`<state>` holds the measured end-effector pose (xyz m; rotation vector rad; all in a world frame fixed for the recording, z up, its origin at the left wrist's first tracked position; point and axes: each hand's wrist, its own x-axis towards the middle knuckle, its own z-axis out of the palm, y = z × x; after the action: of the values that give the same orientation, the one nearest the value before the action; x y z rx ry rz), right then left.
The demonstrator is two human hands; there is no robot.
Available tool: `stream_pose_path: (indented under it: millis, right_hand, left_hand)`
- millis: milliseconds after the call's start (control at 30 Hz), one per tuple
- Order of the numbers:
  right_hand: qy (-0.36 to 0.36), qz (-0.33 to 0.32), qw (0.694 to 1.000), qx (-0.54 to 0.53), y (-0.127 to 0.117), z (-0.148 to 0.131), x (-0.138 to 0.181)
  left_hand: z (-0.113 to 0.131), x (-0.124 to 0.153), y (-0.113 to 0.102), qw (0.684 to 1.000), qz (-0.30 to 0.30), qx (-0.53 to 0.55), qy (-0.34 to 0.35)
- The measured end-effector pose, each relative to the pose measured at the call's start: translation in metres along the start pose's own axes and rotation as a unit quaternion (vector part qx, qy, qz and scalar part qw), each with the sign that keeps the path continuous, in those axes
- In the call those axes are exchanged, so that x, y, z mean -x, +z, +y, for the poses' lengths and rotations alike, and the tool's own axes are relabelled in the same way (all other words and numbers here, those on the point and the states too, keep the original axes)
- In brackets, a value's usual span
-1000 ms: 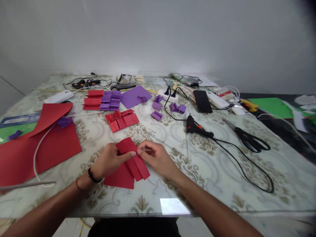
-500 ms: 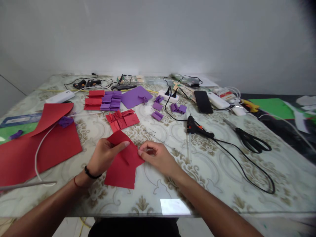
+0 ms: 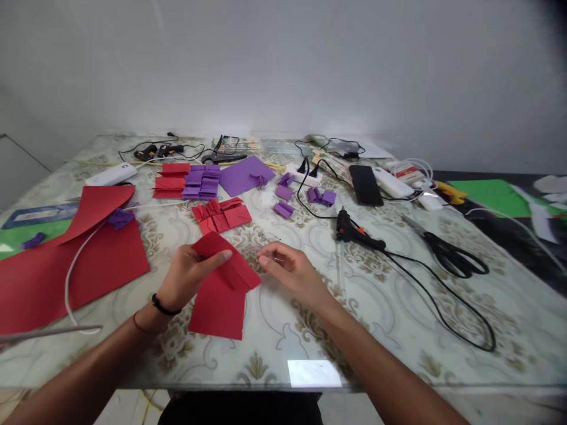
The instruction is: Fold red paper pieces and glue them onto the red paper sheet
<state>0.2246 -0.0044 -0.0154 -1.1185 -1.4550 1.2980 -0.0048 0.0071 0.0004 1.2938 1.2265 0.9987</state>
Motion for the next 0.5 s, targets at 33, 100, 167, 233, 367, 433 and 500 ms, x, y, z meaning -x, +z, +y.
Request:
stream_pose_path:
  millis: [33, 100, 167, 233, 367, 433, 500]
  right_hand:
    - [-0.001, -0.006, 1.000, -0.010, 0.002, 0.000, 0.001]
    - [0.002, -0.020, 0.999, -0.028, 0.008, 0.001, 0.002]
    - [0.006, -0.026, 0.999, -0.037, 0.011, 0.002, 0.004]
    - [0.009, -0.025, 0.999, -0.036, 0.013, 0.002, 0.004]
    - [0.007, -0.029, 0.999, -0.022, 0.012, 0.001, 0.004]
    - [0.002, -0.041, 0.999, -0.008, 0.011, -0.001, 0.005]
    - [0.000, -0.055, 0.998, 0.008, 0.012, -0.002, 0.005]
  left_hand:
    - [0.000, 0.003, 0.004, 0.999, -0.032, -0.001, -0.006]
    - [0.000, 0.008, 0.011, 0.997, -0.071, -0.006, -0.013]
    - [-0.002, 0.011, 0.015, 0.996, -0.087, -0.016, -0.022]
    - [-0.004, 0.013, 0.017, 0.995, -0.089, -0.031, -0.034]
    - [0.000, 0.013, 0.014, 0.994, -0.095, -0.054, -0.027]
    - [0.002, 0.011, 0.011, 0.994, -0.095, -0.051, 0.006]
    - [0.004, 0.008, 0.008, 0.993, -0.092, -0.073, 0.030]
